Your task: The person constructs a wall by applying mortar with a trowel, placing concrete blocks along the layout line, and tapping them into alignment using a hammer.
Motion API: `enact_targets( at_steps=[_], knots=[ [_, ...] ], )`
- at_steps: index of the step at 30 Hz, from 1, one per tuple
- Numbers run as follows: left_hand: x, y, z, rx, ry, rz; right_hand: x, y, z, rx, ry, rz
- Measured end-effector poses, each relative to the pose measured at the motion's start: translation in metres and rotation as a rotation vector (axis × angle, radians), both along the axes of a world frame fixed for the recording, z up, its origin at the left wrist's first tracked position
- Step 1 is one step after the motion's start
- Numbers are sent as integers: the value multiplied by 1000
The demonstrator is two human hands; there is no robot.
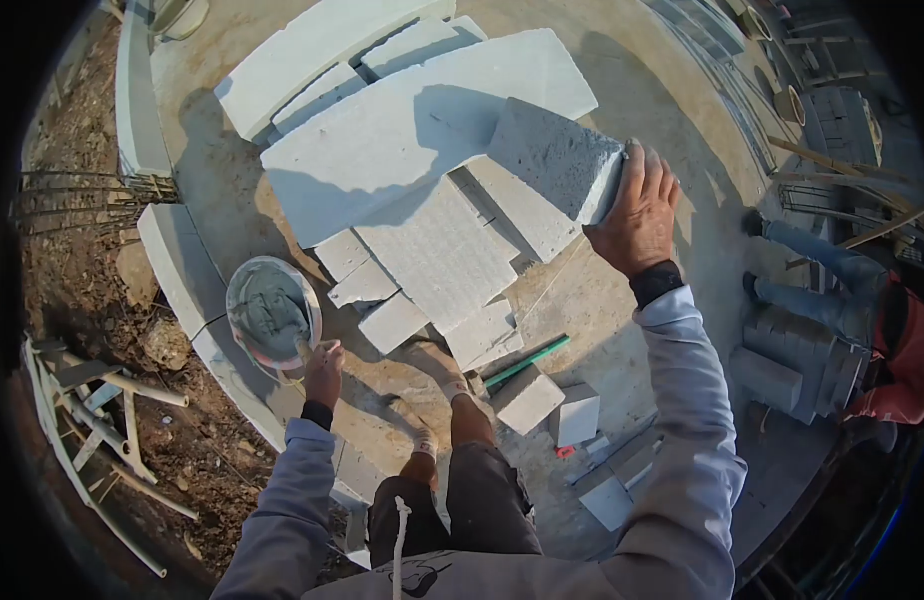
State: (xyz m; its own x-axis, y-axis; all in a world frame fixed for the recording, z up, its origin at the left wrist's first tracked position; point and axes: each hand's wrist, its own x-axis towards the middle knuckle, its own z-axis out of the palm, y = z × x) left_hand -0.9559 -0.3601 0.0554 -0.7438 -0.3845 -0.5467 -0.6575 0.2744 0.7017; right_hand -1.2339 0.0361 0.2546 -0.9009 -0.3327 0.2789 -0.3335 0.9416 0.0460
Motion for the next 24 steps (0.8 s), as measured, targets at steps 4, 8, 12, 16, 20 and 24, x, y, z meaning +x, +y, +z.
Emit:
enact_targets(
  at_steps=[4,8,12,16,20,24],
  knots=[
    [4,-15,8,82,26,32,167,68,-53,-640,-371,-701],
    [2,-50,-16,146,24,45,269,119,-152,-637,-710,-1362],
    [-53,-96,-22,46,169,196,274,122,-199,-106,-908,-1534],
    [-139,-104,8,-98,31,334,275,176,-234,-42,-825,-1510],
    [-201,-100,15,-142,55,303,228,238,-249,-27,-713,-1471],
    [-233,-94,-11,-45,83,376,195,281,-271,58,-576,-1380]
  ],
)
